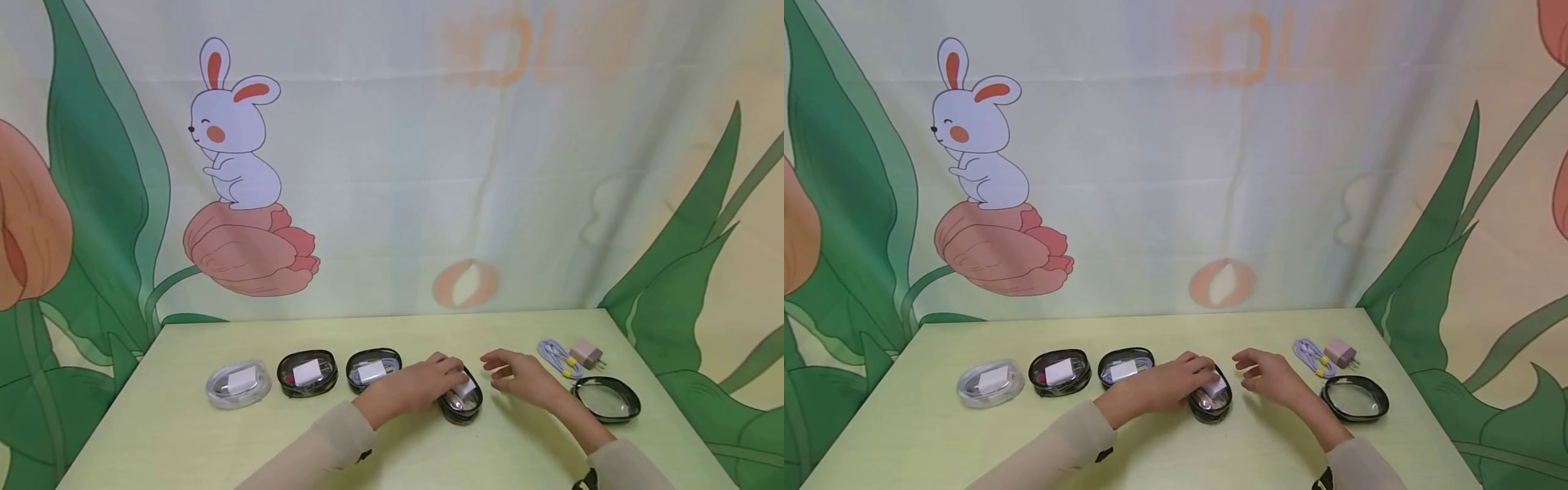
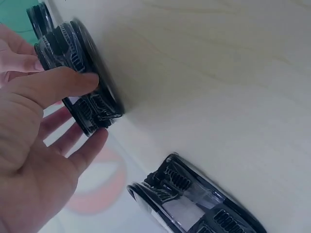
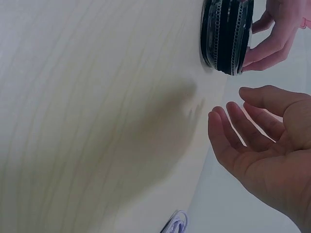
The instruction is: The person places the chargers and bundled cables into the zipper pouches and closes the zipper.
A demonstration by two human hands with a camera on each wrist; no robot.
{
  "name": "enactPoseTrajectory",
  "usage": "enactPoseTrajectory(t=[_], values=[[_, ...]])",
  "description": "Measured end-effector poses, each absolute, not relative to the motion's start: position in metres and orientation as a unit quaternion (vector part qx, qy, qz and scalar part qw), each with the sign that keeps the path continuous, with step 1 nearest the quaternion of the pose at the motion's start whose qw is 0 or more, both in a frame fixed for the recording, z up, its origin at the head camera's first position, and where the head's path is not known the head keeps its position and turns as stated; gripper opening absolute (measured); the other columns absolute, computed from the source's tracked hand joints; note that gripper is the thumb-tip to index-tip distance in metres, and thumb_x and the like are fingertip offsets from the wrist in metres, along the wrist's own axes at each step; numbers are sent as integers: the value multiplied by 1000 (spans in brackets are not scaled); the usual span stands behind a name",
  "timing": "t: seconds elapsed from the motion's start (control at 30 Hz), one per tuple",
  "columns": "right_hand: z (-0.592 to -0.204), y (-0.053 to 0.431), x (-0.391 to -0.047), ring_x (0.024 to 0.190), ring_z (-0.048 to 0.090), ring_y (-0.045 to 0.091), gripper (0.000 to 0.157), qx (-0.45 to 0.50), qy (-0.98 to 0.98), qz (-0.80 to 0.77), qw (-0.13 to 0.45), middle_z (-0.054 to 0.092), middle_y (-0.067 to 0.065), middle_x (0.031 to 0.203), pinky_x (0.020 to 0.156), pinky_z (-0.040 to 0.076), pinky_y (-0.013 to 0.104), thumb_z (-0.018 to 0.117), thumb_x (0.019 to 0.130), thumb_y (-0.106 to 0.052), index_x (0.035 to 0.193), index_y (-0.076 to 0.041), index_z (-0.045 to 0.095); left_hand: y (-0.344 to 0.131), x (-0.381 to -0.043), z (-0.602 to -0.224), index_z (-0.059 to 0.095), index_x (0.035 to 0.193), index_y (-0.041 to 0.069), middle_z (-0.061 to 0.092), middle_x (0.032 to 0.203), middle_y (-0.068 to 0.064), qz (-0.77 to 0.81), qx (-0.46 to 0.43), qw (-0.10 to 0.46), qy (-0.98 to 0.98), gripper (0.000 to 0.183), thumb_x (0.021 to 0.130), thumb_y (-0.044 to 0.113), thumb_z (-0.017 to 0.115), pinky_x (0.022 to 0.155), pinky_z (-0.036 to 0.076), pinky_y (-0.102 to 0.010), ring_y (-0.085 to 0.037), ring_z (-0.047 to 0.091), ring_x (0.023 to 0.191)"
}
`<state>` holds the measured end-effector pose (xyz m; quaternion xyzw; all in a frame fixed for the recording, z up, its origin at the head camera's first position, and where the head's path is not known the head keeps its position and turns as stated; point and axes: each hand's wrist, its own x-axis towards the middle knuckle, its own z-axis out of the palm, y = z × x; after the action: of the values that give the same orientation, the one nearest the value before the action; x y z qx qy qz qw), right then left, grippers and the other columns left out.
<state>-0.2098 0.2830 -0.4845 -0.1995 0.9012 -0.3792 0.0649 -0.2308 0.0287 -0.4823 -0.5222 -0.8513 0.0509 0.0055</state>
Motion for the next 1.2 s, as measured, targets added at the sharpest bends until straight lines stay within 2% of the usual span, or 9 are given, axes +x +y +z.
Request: enactPoseTrajectory(t=[0.23,0.4,0.47,0.6,0.77,0.83,1.03,1.13,1.2], values=[[-486,285,-208,107,68,36,35,-191,899,-387,75,67,22,122,85,58,39,67,93,3,128,3,63,33,-223,-477,52,147,32,52,141,0,76,-509,34,-857,58,93,37,74,94,51,-29,-19,49,124],[-486,285,-208,107,68,36,34,-193,899,-387,72,67,21,122,84,58,40,67,93,2,126,1,64,39,-215,-478,60,133,36,55,144,7,52,-501,47,-863,45,95,60,61,101,43,-39,-22,46,126],[-486,285,-208,106,69,36,33,-199,899,-383,68,67,21,122,84,58,40,68,92,2,126,2,64,41,-213,-479,63,126,34,57,145,10,40,-500,51,-864,39,96,58,61,97,43,-39,-22,47,124],[-484,285,-208,105,69,36,33,-204,903,-373,64,67,21,121,83,58,41,68,92,2,125,2,64,39,-212,-479,65,123,27,62,138,11,22,-508,43,-860,30,95,33,73,94,48,-35,-21,53,122],[-485,286,-209,104,69,36,31,-214,904,-365,61,68,21,119,83,58,39,66,93,4,124,4,64,29,-214,-477,63,125,19,60,136,5,9,-545,28,-838,38,91,6,75,111,40,-29,-17,52,131],[-488,286,-213,102,70,35,30,-230,899,-367,61,69,21,117,83,58,37,65,93,4,123,5,64,26,-215,-479,59,130,16,56,138,2,-17,-540,8,-841,41,93,5,72,113,37,-27,-17,51,130],[-498,282,-226,100,72,31,26,-271,906,-324,42,71,17,113,84,59,36,65,92,6,118,1,68,27,-218,-488,51,143,14,48,135,-5,-95,-471,-18,-877,44,103,28,61,98,48,-27,-20,48,120],[-499,276,-231,98,72,29,27,-280,914,-291,42,72,15,112,82,59,34,65,90,8,116,0,69,27,-219,-489,56,141,16,50,142,-7,-75,-477,3,-876,38,104,24,60,105,46,-30,-23,48,129],[-498,273,-232,96,72,27,27,-287,916,-275,48,72,14,111,80,58,33,66,89,8,115,1,70,26,-220,-489,58,139,16,52,145,-7,-64,-490,22,-869,37,103,12,61,111,42,-32,-25,48,134]])
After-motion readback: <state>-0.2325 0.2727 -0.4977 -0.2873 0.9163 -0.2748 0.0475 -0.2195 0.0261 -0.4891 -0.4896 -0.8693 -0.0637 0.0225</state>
